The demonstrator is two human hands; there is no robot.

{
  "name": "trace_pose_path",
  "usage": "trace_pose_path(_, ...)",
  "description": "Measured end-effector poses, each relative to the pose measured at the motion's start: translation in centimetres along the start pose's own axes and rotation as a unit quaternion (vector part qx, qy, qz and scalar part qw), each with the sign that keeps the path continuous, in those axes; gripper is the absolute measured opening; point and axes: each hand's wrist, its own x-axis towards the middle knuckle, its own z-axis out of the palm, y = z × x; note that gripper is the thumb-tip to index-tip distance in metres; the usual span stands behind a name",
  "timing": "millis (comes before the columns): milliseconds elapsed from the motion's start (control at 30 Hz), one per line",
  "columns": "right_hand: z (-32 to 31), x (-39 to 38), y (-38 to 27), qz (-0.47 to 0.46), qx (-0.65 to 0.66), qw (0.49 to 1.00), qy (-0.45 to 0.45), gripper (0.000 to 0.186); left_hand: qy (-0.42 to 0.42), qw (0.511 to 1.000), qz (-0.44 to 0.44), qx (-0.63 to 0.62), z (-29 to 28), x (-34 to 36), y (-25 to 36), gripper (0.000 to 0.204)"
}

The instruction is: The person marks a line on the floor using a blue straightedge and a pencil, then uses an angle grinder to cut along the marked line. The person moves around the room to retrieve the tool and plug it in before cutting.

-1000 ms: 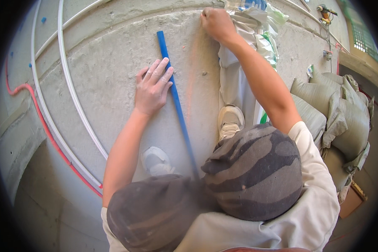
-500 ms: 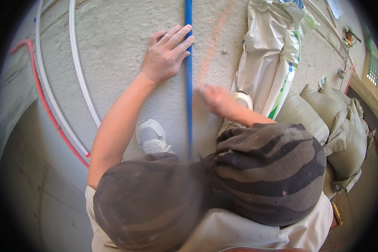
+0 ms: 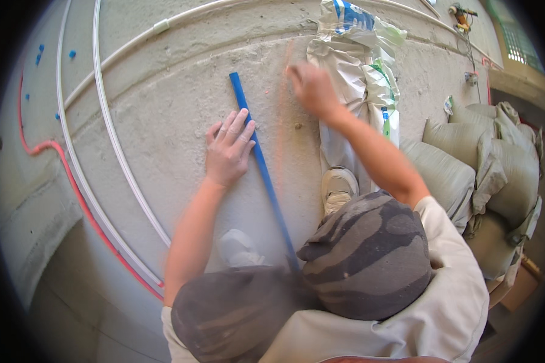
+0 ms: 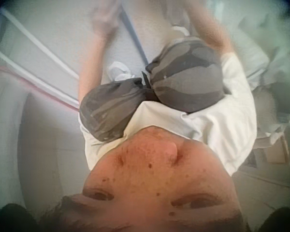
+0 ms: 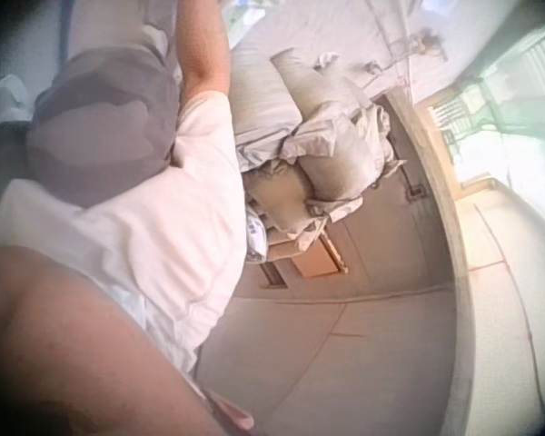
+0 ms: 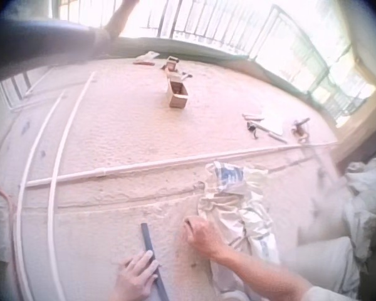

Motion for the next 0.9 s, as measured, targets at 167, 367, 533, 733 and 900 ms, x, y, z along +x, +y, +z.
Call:
trace_pose_path(167, -0.5, 9.3, 3.1, 0.104, -0.084, 0.991, -0.025, 0.018, -0.004, 1.0, 0.0, -0.005, 0.1, 0.1, 0.0, 0.047)
trace_pose_path(367, 0.5, 5.5, 0.8, 0.085, -0.057, 0.994, -0.044, 0.019, 0.004, 1.0, -0.008, 0.001, 0.3, -0.1, 0.0, 0.048)
trace_pose_path(533, 0.3, -6.8, -3.8, 0.0, 0.023, 0.986, -0.162, 0.01, 0.009, 1.0, -0.013, 0.003, 0.6, -0.2, -0.1, 0.047)
trace_pose_path(733, -2.9, -19.5, -11.5, -0.005, 0.04, 0.907, -0.419, 0.021, 0.015, 1.0, -0.009, 0.013, 0.6, -0.6, -0.1, 0.047)
trace_pose_path(900, -2.1, -12.6, -8.3, -0.017, 0.03, 0.964, -0.265, 0.019, 0.009, 1.0, -0.003, 0.006, 0.8, -0.5, -0.4, 0.048)
